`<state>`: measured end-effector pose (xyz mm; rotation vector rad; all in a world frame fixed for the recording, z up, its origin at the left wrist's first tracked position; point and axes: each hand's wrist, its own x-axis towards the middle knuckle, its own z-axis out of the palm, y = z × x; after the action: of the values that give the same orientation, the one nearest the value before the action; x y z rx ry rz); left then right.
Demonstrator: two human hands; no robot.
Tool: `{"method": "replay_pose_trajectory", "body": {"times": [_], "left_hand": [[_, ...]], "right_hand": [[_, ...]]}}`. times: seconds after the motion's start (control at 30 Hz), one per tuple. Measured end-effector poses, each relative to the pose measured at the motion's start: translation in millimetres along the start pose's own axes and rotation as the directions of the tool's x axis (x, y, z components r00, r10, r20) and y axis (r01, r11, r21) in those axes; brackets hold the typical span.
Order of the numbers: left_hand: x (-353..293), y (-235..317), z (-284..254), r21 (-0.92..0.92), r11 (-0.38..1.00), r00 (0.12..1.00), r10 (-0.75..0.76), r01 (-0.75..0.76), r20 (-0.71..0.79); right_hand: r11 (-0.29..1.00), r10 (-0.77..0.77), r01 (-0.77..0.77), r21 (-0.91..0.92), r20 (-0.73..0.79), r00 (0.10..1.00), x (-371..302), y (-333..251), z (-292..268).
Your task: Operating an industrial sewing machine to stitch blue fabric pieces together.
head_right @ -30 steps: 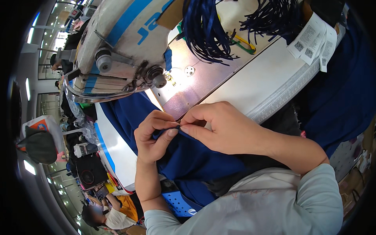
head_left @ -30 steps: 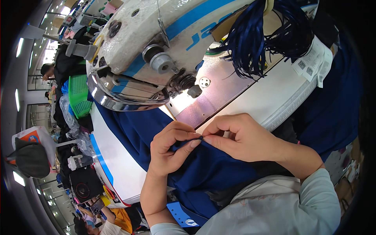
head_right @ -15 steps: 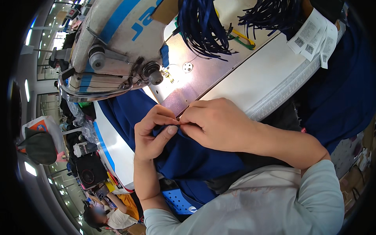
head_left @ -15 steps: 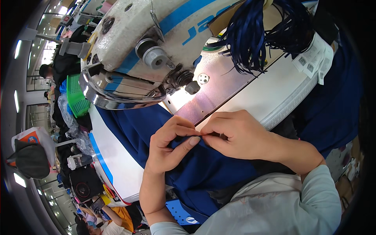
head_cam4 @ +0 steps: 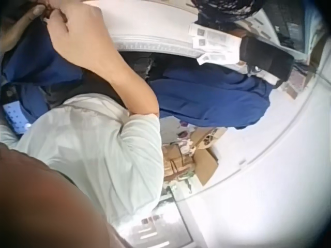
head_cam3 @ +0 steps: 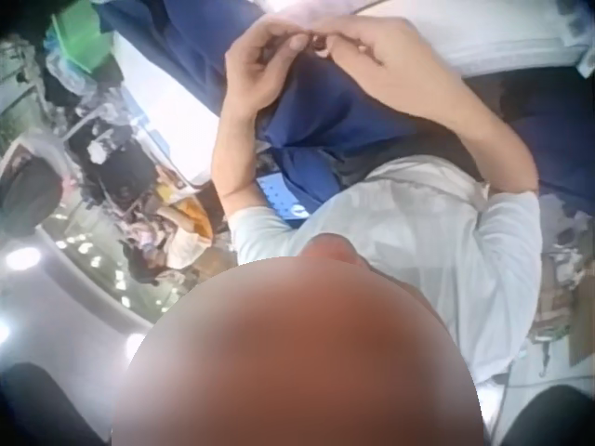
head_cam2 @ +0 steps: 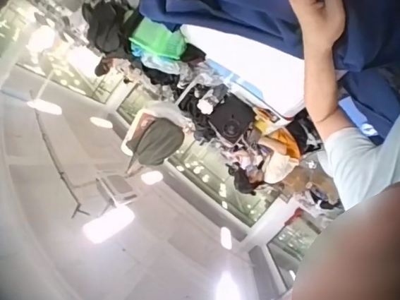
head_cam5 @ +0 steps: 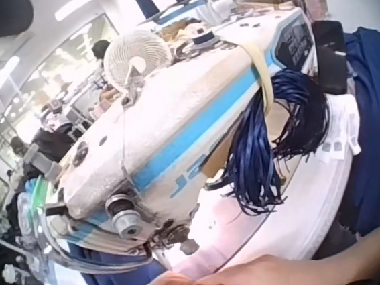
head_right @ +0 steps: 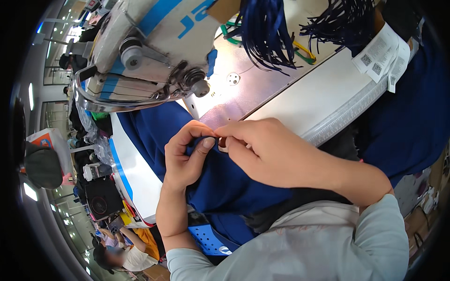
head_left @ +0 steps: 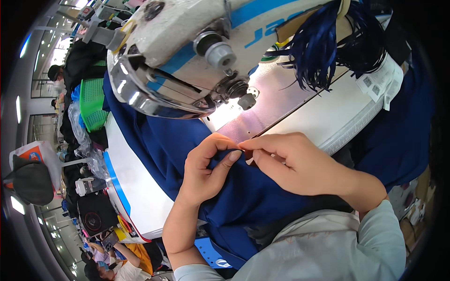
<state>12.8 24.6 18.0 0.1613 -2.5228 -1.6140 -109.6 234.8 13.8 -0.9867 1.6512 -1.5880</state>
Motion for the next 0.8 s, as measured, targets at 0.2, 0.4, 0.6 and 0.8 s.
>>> {"method": "replay_pose_trajectory", "body": {"times": [0.2, 0.4, 0.6, 0.8], "left_hand": [[2.0, -1.5, 2.7, 0.073, 0.997, 0.999, -0.007, 0.01, -0.044], [6.4, -3.7, 6.6, 0.137, 0.991, 0.996, 0.01, 0.003, -0.092], [25.7, -20.1, -5.4, 0.426, 0.876, 0.969, 0.245, -0.227, 0.013], [42.0, -23.0, -17.0, 0.484, 0.839, 0.967, 0.245, -0.249, 0.073]], "right_hand": [[0.972, -0.157, 0.111, -0.208, -0.225, 0.962, 0.5, 11.7, 18.1], [0.953, -0.205, 0.144, -0.268, -0.217, 0.955, 6.3, 19.1, 11.1], [0.981, -0.047, 0.026, -0.194, -0.104, 0.993, 31.3, 21.0, -5.3], [0.914, 0.345, -0.314, -0.256, 0.089, 0.934, 65.2, 1.7, -22.7]]}}
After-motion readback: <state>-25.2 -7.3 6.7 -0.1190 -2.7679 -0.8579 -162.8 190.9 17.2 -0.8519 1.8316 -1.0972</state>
